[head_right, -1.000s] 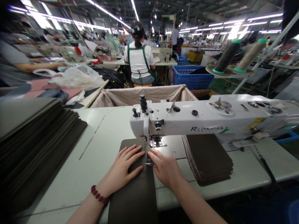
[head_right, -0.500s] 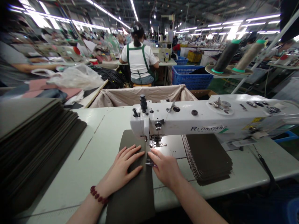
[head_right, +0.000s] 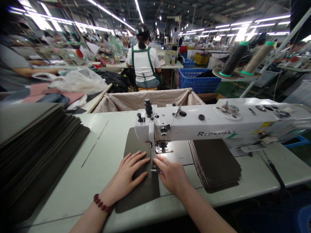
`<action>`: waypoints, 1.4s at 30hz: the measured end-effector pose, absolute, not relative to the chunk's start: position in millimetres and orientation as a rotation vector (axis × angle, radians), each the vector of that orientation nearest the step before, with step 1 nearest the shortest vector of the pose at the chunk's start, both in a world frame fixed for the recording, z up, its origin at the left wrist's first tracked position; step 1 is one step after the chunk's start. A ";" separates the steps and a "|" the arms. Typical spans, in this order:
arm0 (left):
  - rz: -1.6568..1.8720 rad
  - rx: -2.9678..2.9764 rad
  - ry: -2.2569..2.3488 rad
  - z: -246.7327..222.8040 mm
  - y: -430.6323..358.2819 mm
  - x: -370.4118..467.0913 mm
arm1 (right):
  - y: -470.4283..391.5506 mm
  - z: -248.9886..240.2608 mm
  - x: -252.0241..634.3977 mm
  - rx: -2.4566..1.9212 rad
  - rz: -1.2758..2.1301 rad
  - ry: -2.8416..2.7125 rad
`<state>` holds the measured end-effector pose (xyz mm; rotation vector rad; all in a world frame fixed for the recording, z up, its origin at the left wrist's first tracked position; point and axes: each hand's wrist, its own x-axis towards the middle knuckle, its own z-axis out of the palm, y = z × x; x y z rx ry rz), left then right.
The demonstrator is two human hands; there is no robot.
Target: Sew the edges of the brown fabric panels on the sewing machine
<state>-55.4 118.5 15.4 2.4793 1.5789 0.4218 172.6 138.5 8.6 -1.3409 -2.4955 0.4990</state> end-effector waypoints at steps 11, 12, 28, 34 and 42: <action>0.487 2.481 1.582 9.9 118.7 -57.1 | 138.1 8.9 173.0 -1.347 0.489 -2.508; 0.489 2.479 1.586 9.7 118.9 -57.2 | 138.1 8.8 172.8 -1.345 0.489 -2.508; 0.434 2.469 1.615 10.7 119.9 -56.5 | 138.9 7.8 173.5 -1.337 0.504 -2.499; 0.444 2.475 1.651 8.8 120.9 -54.8 | 139.4 5.1 173.8 -1.336 0.504 -2.506; 0.392 2.452 1.733 3.7 124.9 -51.6 | 139.7 5.8 173.8 -1.331 0.515 -2.495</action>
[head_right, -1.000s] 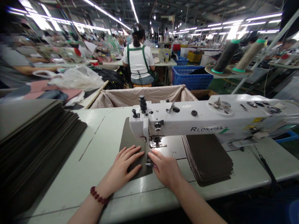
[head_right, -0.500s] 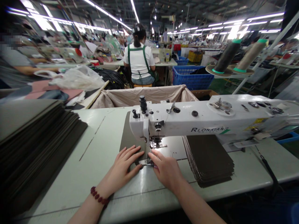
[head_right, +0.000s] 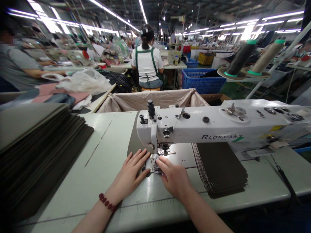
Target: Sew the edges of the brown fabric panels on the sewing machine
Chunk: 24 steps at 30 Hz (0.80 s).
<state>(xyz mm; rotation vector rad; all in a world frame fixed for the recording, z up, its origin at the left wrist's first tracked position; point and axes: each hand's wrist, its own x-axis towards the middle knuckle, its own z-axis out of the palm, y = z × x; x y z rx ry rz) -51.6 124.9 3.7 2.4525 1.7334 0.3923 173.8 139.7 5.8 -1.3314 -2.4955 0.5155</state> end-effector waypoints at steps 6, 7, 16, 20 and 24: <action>0.390 2.473 1.737 1.8 124.9 -51.9 | 139.9 5.9 174.1 -1.322 0.518 -2.498; 0.395 2.476 1.736 1.6 124.9 -51.9 | 140.0 5.6 174.0 -1.323 0.519 -2.497; 0.390 2.509 1.738 0.6 125.3 -51.2 | 139.7 4.0 173.7 -1.330 0.510 -2.492; 0.381 2.523 1.747 0.1 125.7 -51.5 | 139.4 4.5 173.4 -1.323 0.508 -2.489; 0.369 2.523 1.753 -0.2 125.8 -52.0 | 140.2 3.9 173.2 -1.318 0.509 -2.485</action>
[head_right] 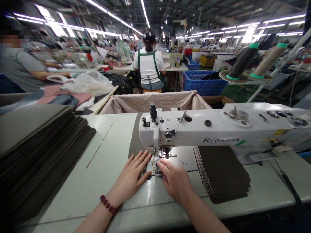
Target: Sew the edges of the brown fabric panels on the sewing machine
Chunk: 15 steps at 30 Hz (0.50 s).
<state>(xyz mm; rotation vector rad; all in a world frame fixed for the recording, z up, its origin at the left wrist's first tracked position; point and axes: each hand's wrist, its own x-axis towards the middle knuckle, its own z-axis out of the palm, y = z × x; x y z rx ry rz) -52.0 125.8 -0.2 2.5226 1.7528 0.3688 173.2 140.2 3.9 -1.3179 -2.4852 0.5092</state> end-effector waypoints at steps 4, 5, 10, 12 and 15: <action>0.365 2.530 1.762 -0.2 125.4 -51.3 | 140.6 2.5 173.6 -1.326 0.512 -2.481; 0.361 2.528 1.766 -0.2 125.3 -51.1 | 140.5 2.3 173.6 -1.331 0.513 -2.480; 0.376 2.520 1.764 -0.2 125.2 -51.8 | 138.9 5.1 173.0 -1.330 0.521 -2.464; 0.405 2.520 1.751 -0.5 125.1 -52.6 | 138.3 7.4 172.6 -1.327 0.526 -2.456; 0.430 2.512 1.734 -0.2 124.3 -52.6 | 137.7 10.3 172.0 -1.323 0.526 -2.444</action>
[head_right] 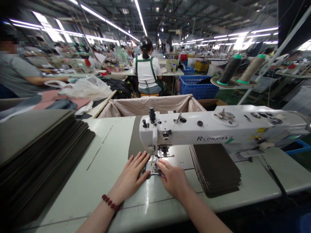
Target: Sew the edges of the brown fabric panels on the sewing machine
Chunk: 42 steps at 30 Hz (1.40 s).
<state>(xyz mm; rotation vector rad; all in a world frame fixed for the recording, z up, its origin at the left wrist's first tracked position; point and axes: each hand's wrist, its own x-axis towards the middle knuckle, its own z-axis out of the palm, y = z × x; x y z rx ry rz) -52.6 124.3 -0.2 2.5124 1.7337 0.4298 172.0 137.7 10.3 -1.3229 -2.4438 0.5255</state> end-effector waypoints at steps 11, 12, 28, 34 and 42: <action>0.450 2.256 2.287 25.0 111.7 -73.4 | 132.9 17.8 173.2 -1.291 0.535 -2.400; 0.433 2.249 2.318 24.0 105.5 -80.0 | 132.4 18.4 173.6 -1.283 0.548 -2.382; 0.443 2.295 1.868 6.3 7.3 -76.3 | 129.7 33.4 197.0 -1.294 0.754 -2.058; 0.538 2.235 1.561 21.8 6.9 6.6 | 68.5 36.9 237.3 -1.453 0.791 -1.939; 0.541 2.259 1.414 13.7 22.7 71.7 | -5.2 11.6 265.3 -1.692 0.877 -1.873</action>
